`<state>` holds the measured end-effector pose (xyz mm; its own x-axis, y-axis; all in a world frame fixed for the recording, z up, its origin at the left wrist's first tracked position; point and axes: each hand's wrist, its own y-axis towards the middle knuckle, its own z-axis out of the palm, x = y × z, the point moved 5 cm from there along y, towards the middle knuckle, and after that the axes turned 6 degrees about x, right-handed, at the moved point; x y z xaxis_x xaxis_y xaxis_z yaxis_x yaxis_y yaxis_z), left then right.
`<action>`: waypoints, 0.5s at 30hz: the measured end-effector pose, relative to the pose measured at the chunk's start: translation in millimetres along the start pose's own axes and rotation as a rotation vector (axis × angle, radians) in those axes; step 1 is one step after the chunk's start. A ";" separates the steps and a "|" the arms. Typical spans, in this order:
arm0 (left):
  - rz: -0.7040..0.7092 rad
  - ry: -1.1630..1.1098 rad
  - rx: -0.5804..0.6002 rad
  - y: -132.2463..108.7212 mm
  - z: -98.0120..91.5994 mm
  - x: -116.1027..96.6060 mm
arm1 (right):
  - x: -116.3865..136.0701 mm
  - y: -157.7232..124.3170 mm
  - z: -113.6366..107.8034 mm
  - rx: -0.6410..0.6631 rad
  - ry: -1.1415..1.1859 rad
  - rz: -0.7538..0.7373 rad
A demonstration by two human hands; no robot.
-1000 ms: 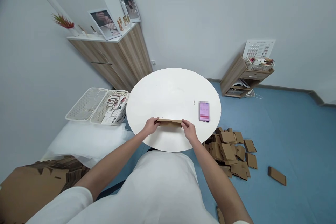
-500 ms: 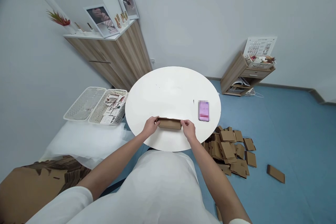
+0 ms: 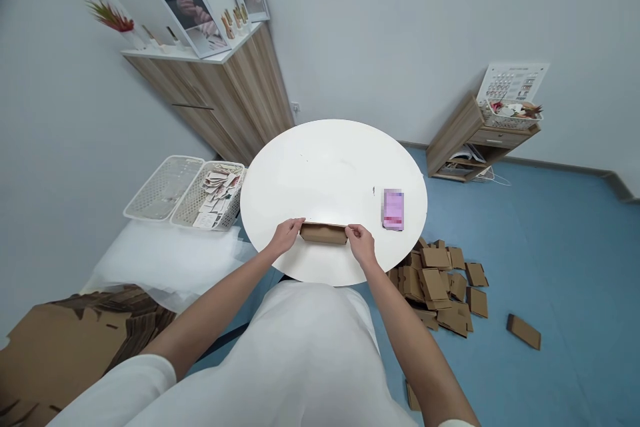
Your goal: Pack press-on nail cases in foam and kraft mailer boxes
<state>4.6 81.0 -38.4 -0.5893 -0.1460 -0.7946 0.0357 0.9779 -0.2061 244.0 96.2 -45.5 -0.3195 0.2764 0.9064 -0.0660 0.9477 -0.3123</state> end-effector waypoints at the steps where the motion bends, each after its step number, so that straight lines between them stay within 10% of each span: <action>1: -0.002 -0.010 0.010 1.1 -0.2 1.5 | 0.4 0.1 -0.6 0.006 0.005 0.003; 15: -0.109 -0.194 0.183 5.1 6.9 42.3 | -16.6 -4.2 20.3 -0.039 -0.044 0.112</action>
<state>-14.6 78.8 -77.0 -0.4325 -0.2923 -0.8530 0.1361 0.9140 -0.3822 230.4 84.4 -65.0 -0.3637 0.3742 0.8531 0.0086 0.9171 -0.3986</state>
